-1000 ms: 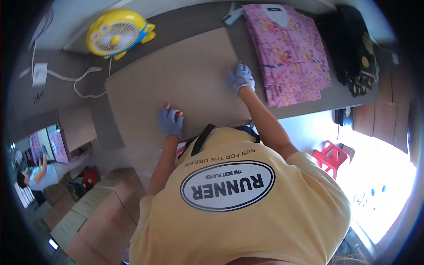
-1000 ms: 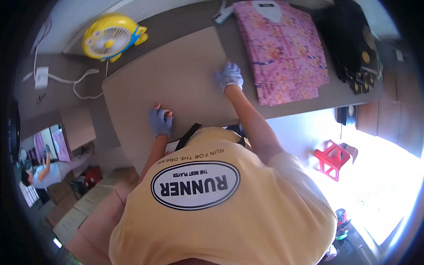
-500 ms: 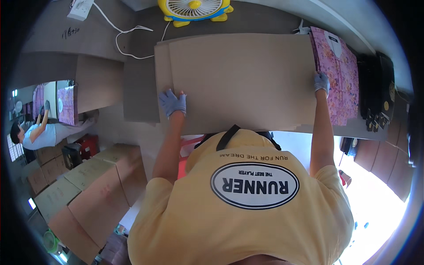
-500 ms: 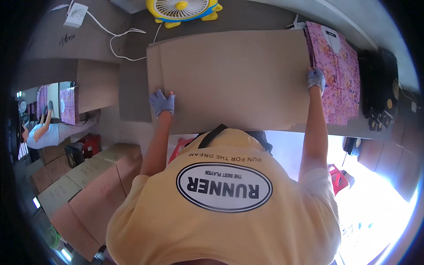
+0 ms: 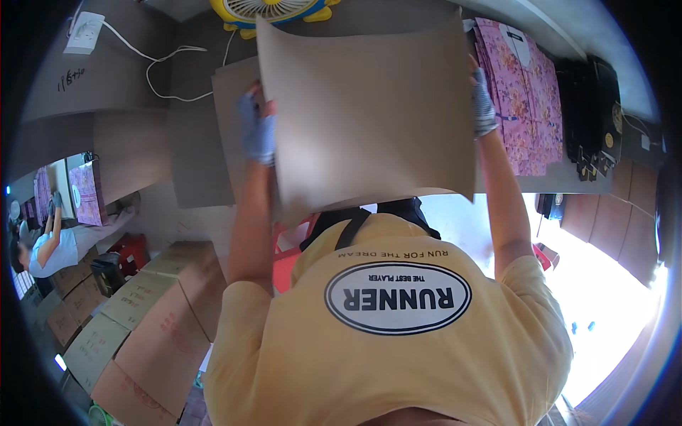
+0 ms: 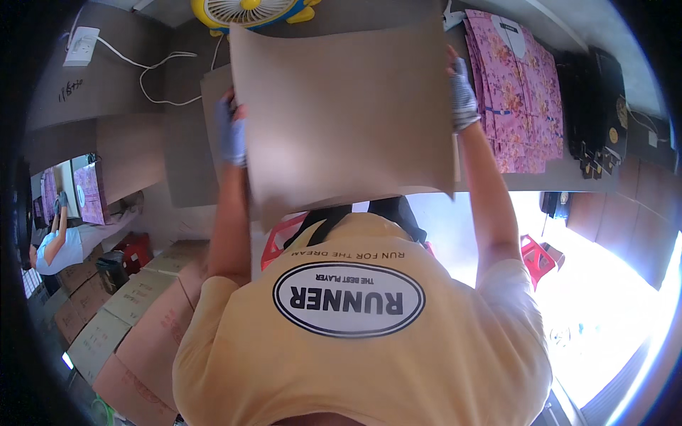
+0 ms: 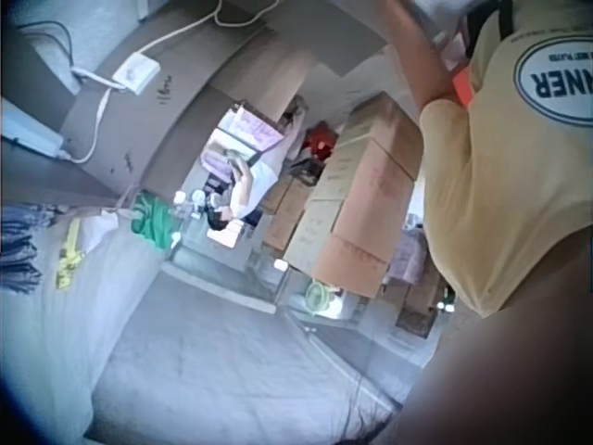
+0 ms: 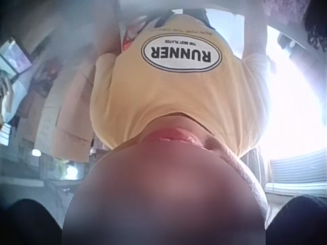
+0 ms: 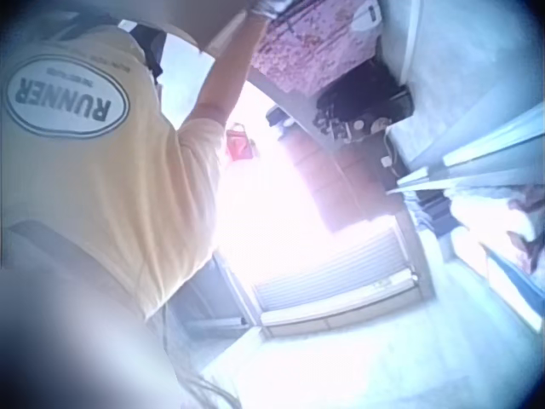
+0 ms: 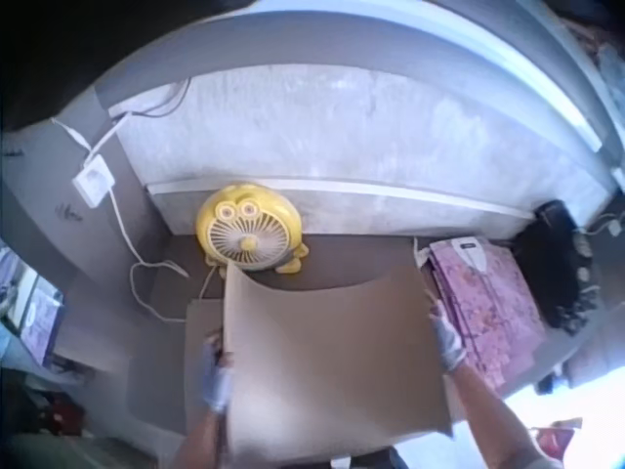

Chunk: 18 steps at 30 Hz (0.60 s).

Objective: The person folds pink floral shirts on a table using cardboard dividers. They place a shirt on the table, smooth it, fold it in half, and then fold it again. The folded shirts are stacked on the right side of the table. The person repeats this process for multiple shirts throughout the video.

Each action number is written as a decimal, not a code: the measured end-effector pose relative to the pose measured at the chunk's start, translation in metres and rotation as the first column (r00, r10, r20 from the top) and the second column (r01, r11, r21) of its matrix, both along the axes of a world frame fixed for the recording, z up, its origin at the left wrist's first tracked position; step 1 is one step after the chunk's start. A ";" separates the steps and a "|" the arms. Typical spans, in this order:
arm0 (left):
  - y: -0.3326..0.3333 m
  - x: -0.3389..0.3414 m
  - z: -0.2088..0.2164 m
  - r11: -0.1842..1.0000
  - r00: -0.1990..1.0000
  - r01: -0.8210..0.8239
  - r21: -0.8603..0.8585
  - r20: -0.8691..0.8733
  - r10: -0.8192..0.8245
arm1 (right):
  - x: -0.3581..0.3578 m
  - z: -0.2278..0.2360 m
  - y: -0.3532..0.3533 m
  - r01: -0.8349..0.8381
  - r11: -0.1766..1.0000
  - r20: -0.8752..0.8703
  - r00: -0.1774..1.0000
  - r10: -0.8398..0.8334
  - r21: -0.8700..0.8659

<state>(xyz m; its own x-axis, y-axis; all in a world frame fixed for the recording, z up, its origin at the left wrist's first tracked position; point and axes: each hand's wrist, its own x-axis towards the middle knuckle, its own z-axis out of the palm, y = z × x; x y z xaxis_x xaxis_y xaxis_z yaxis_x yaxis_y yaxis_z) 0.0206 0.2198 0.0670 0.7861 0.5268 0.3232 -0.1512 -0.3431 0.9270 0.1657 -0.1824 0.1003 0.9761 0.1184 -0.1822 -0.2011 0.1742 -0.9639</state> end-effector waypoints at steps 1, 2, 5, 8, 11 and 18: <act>-0.025 0.016 0.004 0.992 0.993 0.108 0.068 -0.054 -0.104 | -0.010 -0.003 0.016 0.006 0.970 0.092 0.996 0.017 -0.243; -0.053 0.031 0.009 0.966 0.971 0.225 0.127 -0.112 -0.211 | -0.019 -0.010 0.027 0.039 0.880 0.176 0.983 0.051 -0.473; -0.148 0.037 0.011 0.644 0.771 0.220 0.733 -0.535 0.345 | -0.036 -0.014 0.072 0.130 0.473 0.256 0.943 0.211 -0.871; -0.156 0.054 -0.010 0.578 0.567 0.503 0.642 -0.750 0.339 | -0.053 0.001 0.125 0.038 0.077 0.053 0.978 0.202 -0.996; -0.124 0.060 -0.016 0.582 0.533 0.595 0.554 -0.814 0.230 | -0.051 0.009 0.118 -0.038 0.095 0.000 0.930 0.369 -0.995; -0.126 0.045 -0.036 0.583 0.729 0.278 0.764 -0.563 0.390 | -0.056 -0.016 0.125 -0.015 -0.054 -0.033 0.937 0.348 -0.998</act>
